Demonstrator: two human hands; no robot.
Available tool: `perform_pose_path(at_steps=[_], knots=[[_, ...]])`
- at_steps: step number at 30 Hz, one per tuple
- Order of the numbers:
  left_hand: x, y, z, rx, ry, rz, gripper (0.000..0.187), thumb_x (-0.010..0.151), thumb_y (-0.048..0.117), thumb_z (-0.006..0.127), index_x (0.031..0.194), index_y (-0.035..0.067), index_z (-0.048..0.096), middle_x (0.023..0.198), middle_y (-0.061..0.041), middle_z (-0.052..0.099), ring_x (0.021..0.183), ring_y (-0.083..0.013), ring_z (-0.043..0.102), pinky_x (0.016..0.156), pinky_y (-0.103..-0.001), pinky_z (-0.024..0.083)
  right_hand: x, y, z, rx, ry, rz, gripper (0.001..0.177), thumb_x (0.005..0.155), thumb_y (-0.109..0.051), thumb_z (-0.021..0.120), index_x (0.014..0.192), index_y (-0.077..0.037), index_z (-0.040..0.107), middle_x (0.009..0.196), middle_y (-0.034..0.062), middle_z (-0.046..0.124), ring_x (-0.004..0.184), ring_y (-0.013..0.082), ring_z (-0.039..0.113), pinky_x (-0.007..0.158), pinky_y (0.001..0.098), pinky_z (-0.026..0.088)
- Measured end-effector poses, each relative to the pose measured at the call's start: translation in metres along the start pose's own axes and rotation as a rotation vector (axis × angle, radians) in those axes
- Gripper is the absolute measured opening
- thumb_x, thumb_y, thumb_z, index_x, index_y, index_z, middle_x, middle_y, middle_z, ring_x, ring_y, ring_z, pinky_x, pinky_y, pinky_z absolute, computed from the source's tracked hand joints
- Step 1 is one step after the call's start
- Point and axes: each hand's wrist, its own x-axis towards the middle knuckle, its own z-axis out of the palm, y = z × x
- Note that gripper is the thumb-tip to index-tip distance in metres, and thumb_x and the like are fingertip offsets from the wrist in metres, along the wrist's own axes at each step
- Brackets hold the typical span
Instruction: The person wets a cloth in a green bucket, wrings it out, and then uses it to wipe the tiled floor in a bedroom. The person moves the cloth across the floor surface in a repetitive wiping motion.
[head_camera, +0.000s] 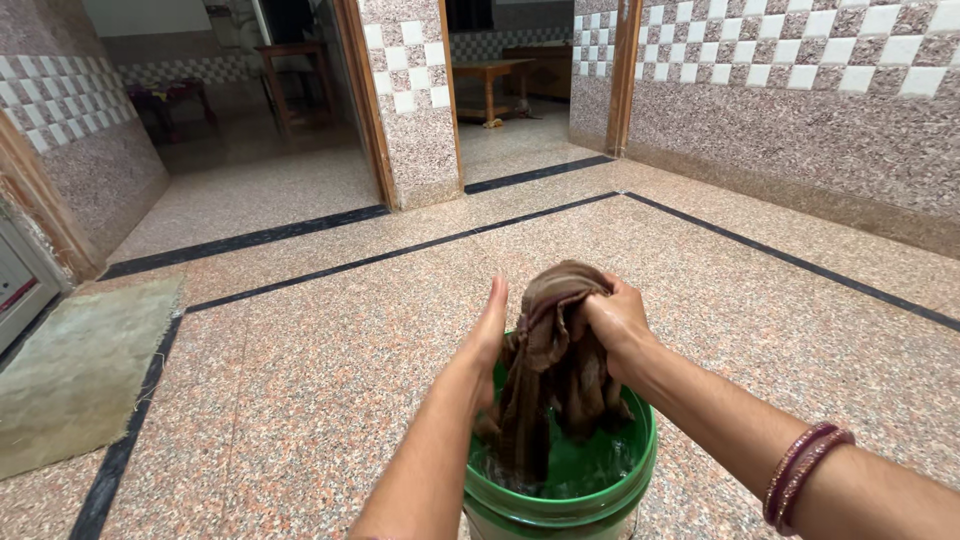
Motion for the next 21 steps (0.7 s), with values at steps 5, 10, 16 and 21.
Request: perform_pose_path(at_steps=[5,10,16,21], knots=[[0.014,-0.047,-0.008,-0.170,-0.174,-0.251,0.128,0.068,0.103,0.003,0.161,0.022,0.038,0.166,-0.017,0.032,0.150,-0.0527,0.021,0.105,-0.084,0.011,-0.005,-0.010,0.014,0.172,-0.110,-0.197,0.023,0.093,-0.005,0.052,0.111,-0.008,0.067,0.090,0.0063,0.073,0.071,0.0143,0.068,0.067,0.0284,0.058],[0.001,-0.041,0.001,-0.529,-0.104,-0.164,0.121,0.067,0.105,0.017,0.160,0.029,0.038,0.167,-0.014,0.034,0.153,-0.0515,0.022,0.102,-0.088,0.022,0.002,0.000,0.029,0.510,-0.305,-0.234,0.025,0.102,-0.021,0.046,0.103,-0.008,0.067,0.094,0.0082,0.071,0.080,0.0183,0.068,0.077,0.0394,0.061],[0.013,-0.049,-0.001,-0.825,-0.193,-0.019,0.103,0.073,0.095,0.031,0.143,0.026,0.062,0.145,-0.012,0.063,0.136,-0.0384,0.051,0.099,-0.070,0.043,-0.011,0.000,0.039,0.713,-0.195,0.180,0.061,0.099,-0.063,0.028,0.096,-0.016,0.068,0.102,0.0061,0.072,0.100,0.0235,0.066,0.097,0.0554,0.051],[0.021,-0.062,-0.008,-0.815,-0.076,-0.089,0.072,0.085,0.072,0.051,0.129,0.020,0.074,0.125,-0.013,0.074,0.115,-0.0361,0.066,0.094,-0.061,0.051,-0.006,0.001,0.028,0.784,-0.119,0.397,0.063,0.101,-0.069,0.034,0.093,-0.014,0.062,0.106,0.0101,0.065,0.103,0.0272,0.059,0.107,0.0646,0.044]])
